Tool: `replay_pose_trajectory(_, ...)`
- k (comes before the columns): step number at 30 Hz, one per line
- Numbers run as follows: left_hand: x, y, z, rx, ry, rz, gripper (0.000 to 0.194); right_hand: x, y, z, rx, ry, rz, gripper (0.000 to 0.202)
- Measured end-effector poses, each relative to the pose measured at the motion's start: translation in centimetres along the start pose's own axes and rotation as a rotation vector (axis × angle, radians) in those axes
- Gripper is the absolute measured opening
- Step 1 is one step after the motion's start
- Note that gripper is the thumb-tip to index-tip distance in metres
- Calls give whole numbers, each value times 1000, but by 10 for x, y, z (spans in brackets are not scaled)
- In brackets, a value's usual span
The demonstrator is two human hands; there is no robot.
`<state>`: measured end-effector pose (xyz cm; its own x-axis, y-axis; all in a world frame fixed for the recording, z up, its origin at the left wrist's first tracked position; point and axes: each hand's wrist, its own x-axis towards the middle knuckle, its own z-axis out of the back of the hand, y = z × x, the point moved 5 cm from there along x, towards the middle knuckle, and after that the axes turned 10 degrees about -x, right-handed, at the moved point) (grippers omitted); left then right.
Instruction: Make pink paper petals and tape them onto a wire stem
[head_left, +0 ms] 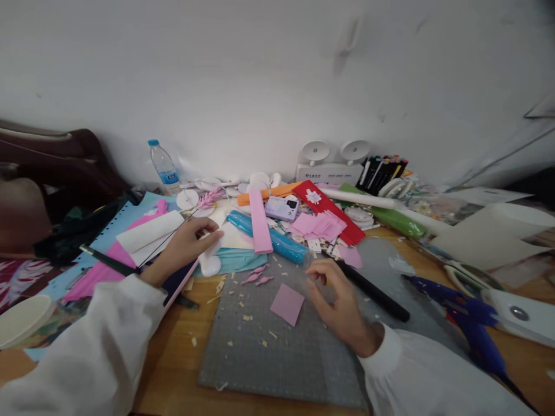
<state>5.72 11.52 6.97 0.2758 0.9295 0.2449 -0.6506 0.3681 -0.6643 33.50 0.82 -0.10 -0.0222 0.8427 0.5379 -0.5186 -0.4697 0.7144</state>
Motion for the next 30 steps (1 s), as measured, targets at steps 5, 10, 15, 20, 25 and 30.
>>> replay_pose_trajectory(5,-48,-67,-24,-795,20,288,25,1,11,-5,265,177,-78,24)
replay_pose_trajectory(10,-77,-79,-94,-1089,169,403,26,8,20,-15,437,360,-211,36)
replay_pose_trajectory(15,-80,-59,-139,-1278,283,429,26,9,8,-12,424,406,-339,27)
replay_pose_trajectory(20,-86,-56,-143,-1388,424,472,27,-1,3,-16,436,574,-355,25)
replay_pose_trajectory(25,-91,-55,-138,-1218,352,486,17,-4,3,-19,459,594,-340,26)
replay_pose_trajectory(30,-90,-54,-137,-1010,302,395,16,-5,7,-21,271,555,-254,14)
